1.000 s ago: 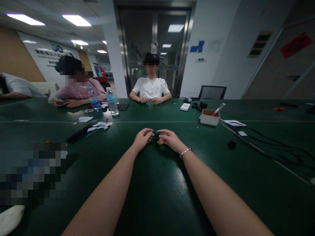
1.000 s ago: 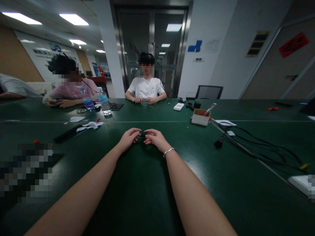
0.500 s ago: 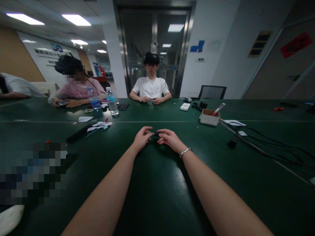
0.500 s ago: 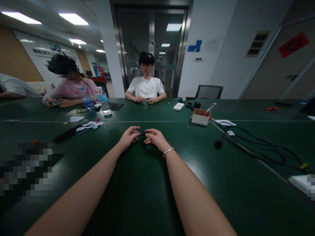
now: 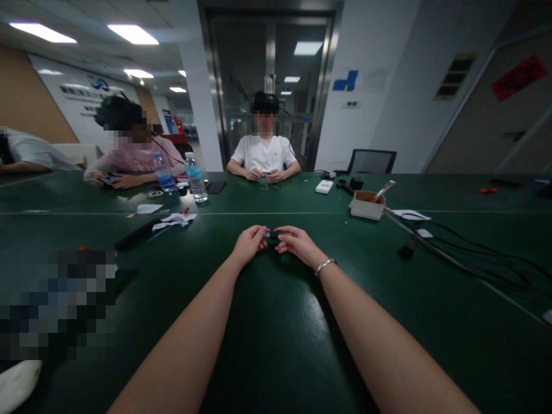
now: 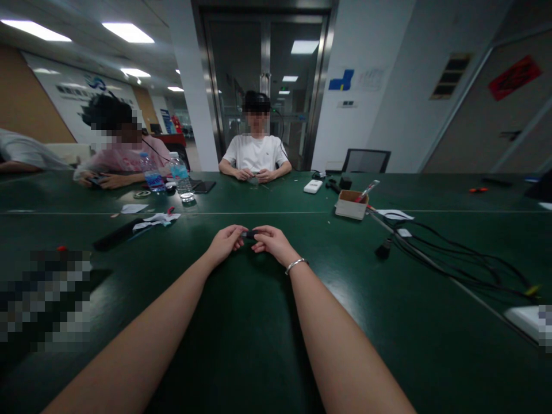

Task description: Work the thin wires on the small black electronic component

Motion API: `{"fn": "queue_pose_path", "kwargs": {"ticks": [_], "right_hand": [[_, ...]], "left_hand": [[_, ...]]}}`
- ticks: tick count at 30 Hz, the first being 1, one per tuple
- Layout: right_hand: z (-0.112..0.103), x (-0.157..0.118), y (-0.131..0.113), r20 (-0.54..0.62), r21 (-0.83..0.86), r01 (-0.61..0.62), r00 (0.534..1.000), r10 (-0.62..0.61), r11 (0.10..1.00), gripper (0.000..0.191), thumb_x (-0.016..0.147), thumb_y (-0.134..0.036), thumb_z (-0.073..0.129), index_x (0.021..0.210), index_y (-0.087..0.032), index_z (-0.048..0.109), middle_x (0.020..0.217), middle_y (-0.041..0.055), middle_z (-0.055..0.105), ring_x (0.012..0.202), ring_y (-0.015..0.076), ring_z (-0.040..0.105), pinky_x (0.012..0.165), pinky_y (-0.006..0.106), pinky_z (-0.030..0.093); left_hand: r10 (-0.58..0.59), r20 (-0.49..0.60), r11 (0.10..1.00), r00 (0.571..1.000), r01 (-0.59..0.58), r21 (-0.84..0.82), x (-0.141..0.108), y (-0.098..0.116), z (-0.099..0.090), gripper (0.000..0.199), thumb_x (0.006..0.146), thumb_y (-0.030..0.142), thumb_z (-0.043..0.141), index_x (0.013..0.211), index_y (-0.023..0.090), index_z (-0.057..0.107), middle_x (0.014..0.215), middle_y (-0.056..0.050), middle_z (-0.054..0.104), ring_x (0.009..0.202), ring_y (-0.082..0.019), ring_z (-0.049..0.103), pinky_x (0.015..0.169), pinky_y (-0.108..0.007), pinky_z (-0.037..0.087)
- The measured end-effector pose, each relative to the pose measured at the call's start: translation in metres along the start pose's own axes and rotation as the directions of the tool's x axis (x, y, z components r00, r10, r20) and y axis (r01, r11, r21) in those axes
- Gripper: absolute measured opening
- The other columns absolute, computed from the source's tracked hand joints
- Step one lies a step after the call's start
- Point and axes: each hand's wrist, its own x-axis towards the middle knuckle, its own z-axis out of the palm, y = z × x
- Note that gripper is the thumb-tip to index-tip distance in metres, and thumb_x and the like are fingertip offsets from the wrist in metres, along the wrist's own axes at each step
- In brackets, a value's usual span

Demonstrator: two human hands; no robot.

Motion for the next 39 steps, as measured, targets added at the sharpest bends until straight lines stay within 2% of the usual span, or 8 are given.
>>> {"fn": "queue_pose_path", "kwargs": {"ticks": [3,5,7,12,28,34,39], "right_hand": [[0.0009,-0.0001,-0.0012,-0.024,0.0,-0.01,1.0,0.01,1.0,0.019,0.079,-0.008,0.06,0.098,-0.012,0.058,0.071,0.0033,0.067,0.055,0.0111,0.066,0.053,0.02,0.056],[0.0012,-0.0003,-0.0018,-0.045,0.006,-0.017,0.999,0.018,1.0,0.018,0.081,-0.008,0.059,0.098,-0.012,0.058,0.069,0.0034,0.066,0.055,0.0115,0.066,0.052,0.02,0.055],[0.0011,-0.0004,-0.0022,-0.053,0.01,-0.022,0.998,0.022,1.0,0.017,0.081,-0.008,0.059,0.098,-0.012,0.058,0.069,0.0036,0.066,0.055,0.0116,0.066,0.052,0.02,0.055],[-0.0002,-0.001,-0.002,-0.025,0.012,-0.024,0.999,0.024,1.0,0.02,0.079,-0.01,0.062,0.099,-0.012,0.059,0.071,0.0043,0.067,0.056,0.0109,0.066,0.055,0.02,0.055],[-0.0015,-0.0003,0.0011,0.028,-0.034,-0.001,1.0,0.001,0.999,0.02,0.077,-0.01,0.064,0.097,-0.012,0.061,0.073,0.0035,0.067,0.059,0.0104,0.066,0.057,0.02,0.056],[-0.0005,0.0009,0.0029,-0.011,-0.032,-0.001,1.0,0.001,0.999,0.021,0.076,-0.01,0.065,0.096,-0.012,0.06,0.075,0.0033,0.067,0.057,0.01,0.066,0.054,0.019,0.055],[-0.001,0.002,0.0031,-0.056,-0.022,-0.019,0.998,0.018,1.0,0.02,0.077,-0.013,0.066,0.096,-0.013,0.06,0.076,0.0042,0.067,0.056,0.0109,0.066,0.052,0.02,0.055]], "left_hand": [[-0.037,-0.049,0.999,0.998,0.037,-0.007,0.0002,0.0014,-0.0001,0.035,0.084,0.044,0.049,0.098,0.015,0.063,0.076,-0.004,0.06,0.052,-0.007,0.052,0.044,-0.017,0.038],[-0.042,-0.073,0.999,0.996,0.041,-0.015,-0.0005,0.0026,-0.0009,0.032,0.08,0.038,0.055,0.104,0.017,0.061,0.09,-0.005,0.061,0.057,-0.007,0.055,0.045,-0.017,0.04],[-0.014,-0.07,1.0,0.997,0.014,-0.004,-0.0017,0.0035,-0.002,0.035,0.074,0.031,0.061,0.106,0.017,0.06,0.094,-0.005,0.059,0.061,-0.008,0.056,0.047,-0.017,0.042],[0.059,-0.04,0.998,0.997,-0.059,0.009,-0.0043,0.0049,-0.0034,0.037,0.07,0.03,0.065,0.104,0.016,0.061,0.083,-0.003,0.06,0.058,-0.007,0.053,0.047,-0.017,0.041],[-0.001,-0.007,0.999,1.0,0.0,-0.036,-0.0012,0.0011,-0.0031,0.034,0.077,0.042,0.062,0.092,0.012,0.061,0.053,0.001,0.056,0.044,-0.007,0.047,0.044,-0.018,0.037],[0.021,0.019,0.999,1.0,-0.021,-0.031,-0.0018,-0.0012,-0.0005,0.034,0.082,0.045,0.054,0.087,0.012,0.061,0.055,0.002,0.055,0.044,-0.006,0.046,0.044,-0.018,0.035],[0.028,0.024,0.999,0.999,-0.027,-0.032,-0.0067,0.0025,0.0023,0.03,0.076,0.038,0.062,0.093,0.013,0.061,0.064,0.0,0.059,0.055,-0.008,0.053,0.05,-0.019,0.039]]}}
